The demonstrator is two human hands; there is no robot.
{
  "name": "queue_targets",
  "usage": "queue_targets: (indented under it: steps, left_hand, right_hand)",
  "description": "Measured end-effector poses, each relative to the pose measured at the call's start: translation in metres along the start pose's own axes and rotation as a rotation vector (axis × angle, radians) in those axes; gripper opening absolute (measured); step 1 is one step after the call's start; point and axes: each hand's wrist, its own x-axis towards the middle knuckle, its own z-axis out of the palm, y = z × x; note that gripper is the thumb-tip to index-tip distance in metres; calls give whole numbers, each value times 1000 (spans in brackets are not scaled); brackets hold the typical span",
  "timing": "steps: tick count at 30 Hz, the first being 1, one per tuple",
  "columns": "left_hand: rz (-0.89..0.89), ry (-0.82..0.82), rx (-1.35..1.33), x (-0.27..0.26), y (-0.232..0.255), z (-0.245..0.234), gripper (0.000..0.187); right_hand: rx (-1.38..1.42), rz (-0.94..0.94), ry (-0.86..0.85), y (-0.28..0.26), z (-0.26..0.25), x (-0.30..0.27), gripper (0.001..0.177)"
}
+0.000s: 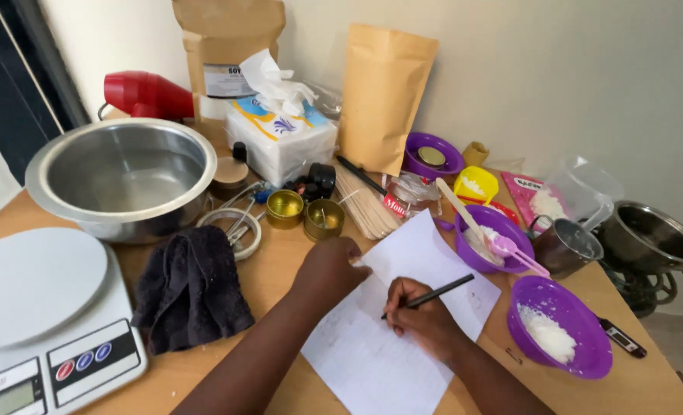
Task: The person writes notes in a notebook and then places a wick into a metal candle tin as part of the candle-making process.
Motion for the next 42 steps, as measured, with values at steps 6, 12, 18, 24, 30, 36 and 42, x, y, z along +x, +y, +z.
queue_targets:
  steps: [6, 12, 18, 24, 30, 36, 42]
  left_hand:
    - [357, -192, -68, 22, -36, 18, 56]
    - [285, -246, -39, 18, -28, 9, 45]
    - [336, -239, 12, 18, -23, 7, 17]
    - [273, -412, 163, 21, -21, 11, 12]
    - [256, -430, 161, 21, -19, 11, 7]
    - [194, -435, 132, 21, -15, 8, 7]
    - [154, -420, 155, 21, -11, 8, 4]
  right_hand:
    - [-64, 76, 20, -8, -20, -14, 14]
    - [10, 176, 265, -5, 2, -5, 11]
    - [-124, 101, 171, -15, 17, -10, 14]
    - [-127, 253, 201, -15, 18, -8, 12]
    - [-83, 320, 208, -17, 16, -2, 11]
    - [34, 361, 209, -21, 14, 1, 7]
    - [131, 219, 87, -19, 8, -4, 4]
